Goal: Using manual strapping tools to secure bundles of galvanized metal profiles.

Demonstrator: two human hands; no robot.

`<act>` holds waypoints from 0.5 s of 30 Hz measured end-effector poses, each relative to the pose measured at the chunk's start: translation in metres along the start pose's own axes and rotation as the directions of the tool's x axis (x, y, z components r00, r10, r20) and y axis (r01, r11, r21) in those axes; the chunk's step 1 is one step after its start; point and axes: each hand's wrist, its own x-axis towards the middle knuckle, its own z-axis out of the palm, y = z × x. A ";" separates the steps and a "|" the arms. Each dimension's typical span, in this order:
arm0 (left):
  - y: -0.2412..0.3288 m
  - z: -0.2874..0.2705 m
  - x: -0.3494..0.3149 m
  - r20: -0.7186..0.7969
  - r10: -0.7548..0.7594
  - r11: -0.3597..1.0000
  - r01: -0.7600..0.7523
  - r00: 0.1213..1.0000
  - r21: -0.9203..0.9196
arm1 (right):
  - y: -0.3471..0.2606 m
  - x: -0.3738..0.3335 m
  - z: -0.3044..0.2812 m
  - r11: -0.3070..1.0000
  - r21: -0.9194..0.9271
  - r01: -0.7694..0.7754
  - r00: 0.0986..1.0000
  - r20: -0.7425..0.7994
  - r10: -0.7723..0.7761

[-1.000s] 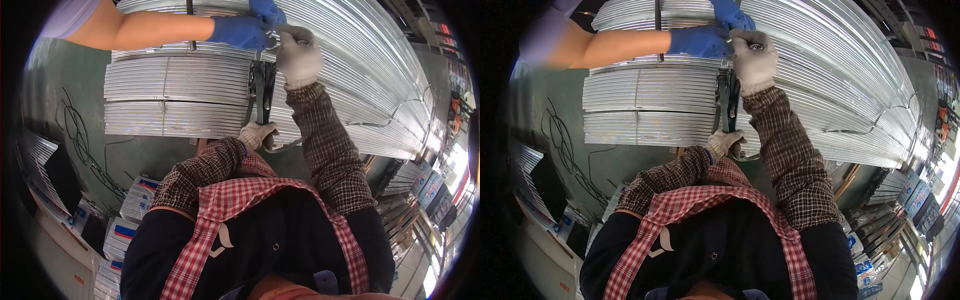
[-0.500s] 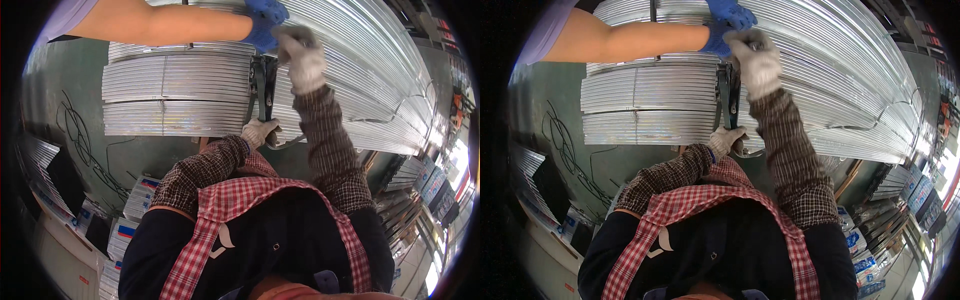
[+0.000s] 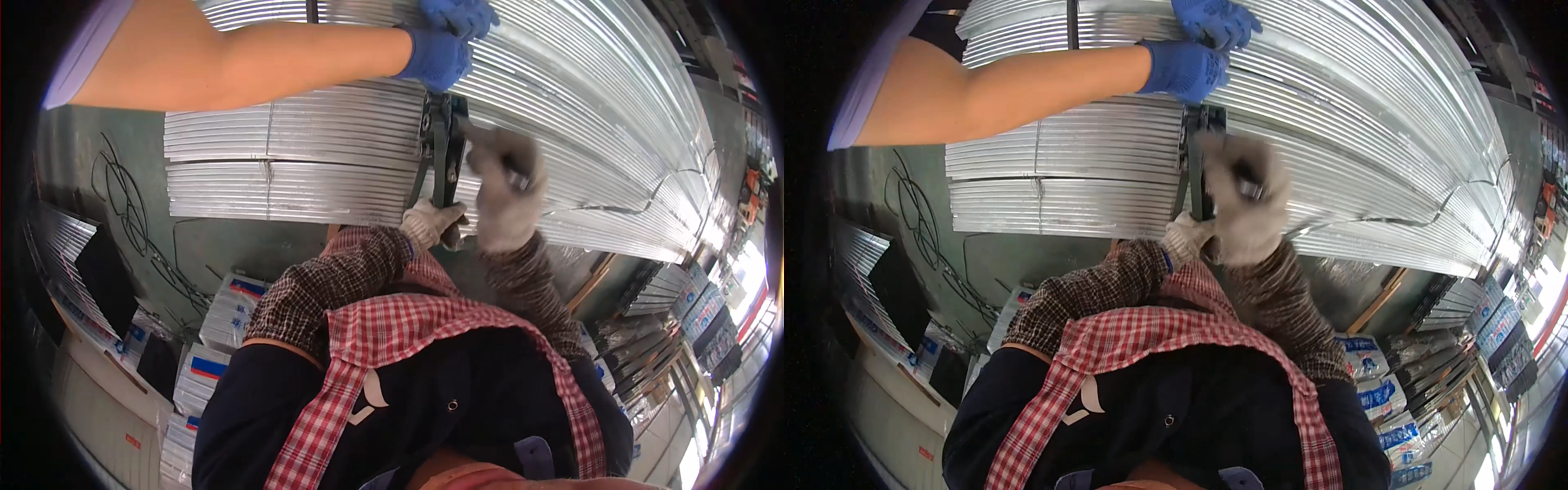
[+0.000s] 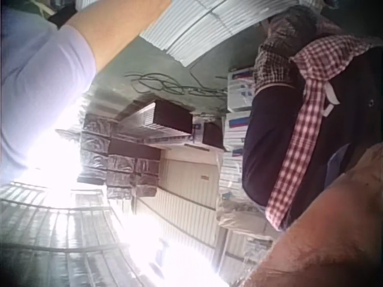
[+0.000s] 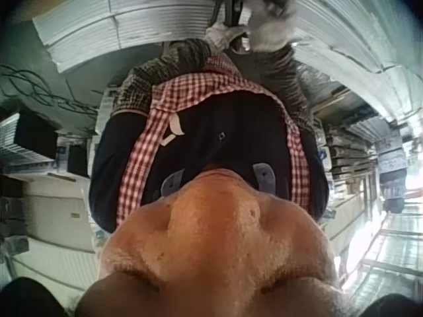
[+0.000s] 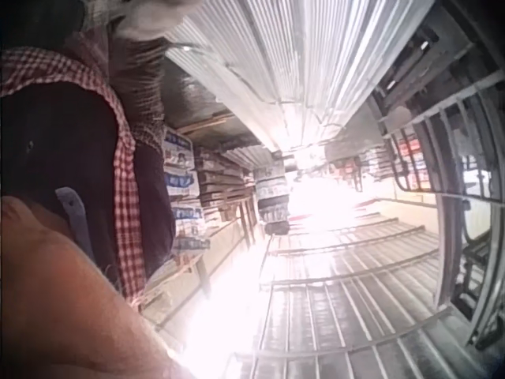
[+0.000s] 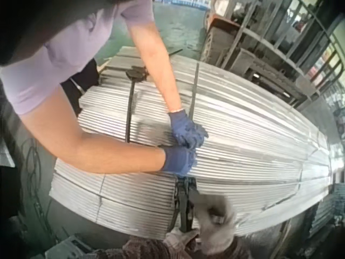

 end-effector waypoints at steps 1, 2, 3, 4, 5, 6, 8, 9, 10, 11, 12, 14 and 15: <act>-0.031 -0.005 0.015 -0.018 0.205 0.975 -0.205 0.979 -0.084 | 0.011 0.021 -0.007 0.980 0.187 -0.067 0.992 0.115 0.045; -0.033 -0.004 0.021 -0.014 0.206 0.975 -0.206 0.978 -0.084 | 0.024 0.044 -0.006 0.981 0.184 -0.065 0.993 0.113 0.045; -0.034 -0.002 0.026 0.013 0.226 0.965 -0.222 0.974 -0.141 | 0.034 0.068 -0.006 0.967 0.248 -0.057 0.985 0.175 0.014; -0.031 0.002 0.029 0.051 0.249 0.952 -0.235 0.967 -0.194 | 0.039 0.088 -0.010 0.952 0.304 -0.048 0.974 0.225 -0.023; -0.010 0.008 0.012 0.075 0.168 0.926 -0.131 0.983 -0.353 | 0.041 0.097 -0.016 0.931 0.362 -0.048 0.962 0.267 -0.054; -0.010 0.002 0.011 0.062 0.173 0.926 -0.141 0.983 -0.351 | 0.022 0.093 -0.004 0.977 0.177 0.120 0.970 0.190 -0.153; -0.009 0.000 0.013 0.052 0.159 0.970 -0.146 0.986 -0.195 | 0.054 0.031 0.009 0.957 -0.249 0.146 0.986 -0.045 -0.162; -0.027 -0.006 0.026 0.071 0.134 0.951 -0.108 0.989 -0.289 | 0.063 0.009 0.012 0.785 -0.618 0.049 0.936 -0.245 -0.251; -0.052 -0.017 0.048 0.080 0.462 0.725 -0.428 0.883 0.539 | 0.056 -0.005 0.015 0.792 -0.607 0.064 0.937 -0.236 -0.257; -0.083 -0.024 0.080 0.336 0.605 -0.095 -0.354 0.722 0.931 | 0.045 -0.019 0.014 0.874 -0.416 0.250 0.948 -0.078 -0.308; -0.132 -0.038 0.122 0.334 0.673 -0.137 -0.332 0.660 0.933 | 0.033 -0.035 0.016 0.908 -0.152 0.391 0.920 0.077 -0.384; -0.077 -0.015 0.084 0.416 0.371 -0.240 -0.347 0.830 0.907 | 0.040 -0.053 0.000 0.896 0.053 0.441 0.879 0.173 -0.443; -0.083 -0.015 0.072 0.295 0.441 0.063 -0.357 0.848 0.932 | 0.035 -0.055 0.001 0.909 0.074 0.411 0.898 0.138 -0.417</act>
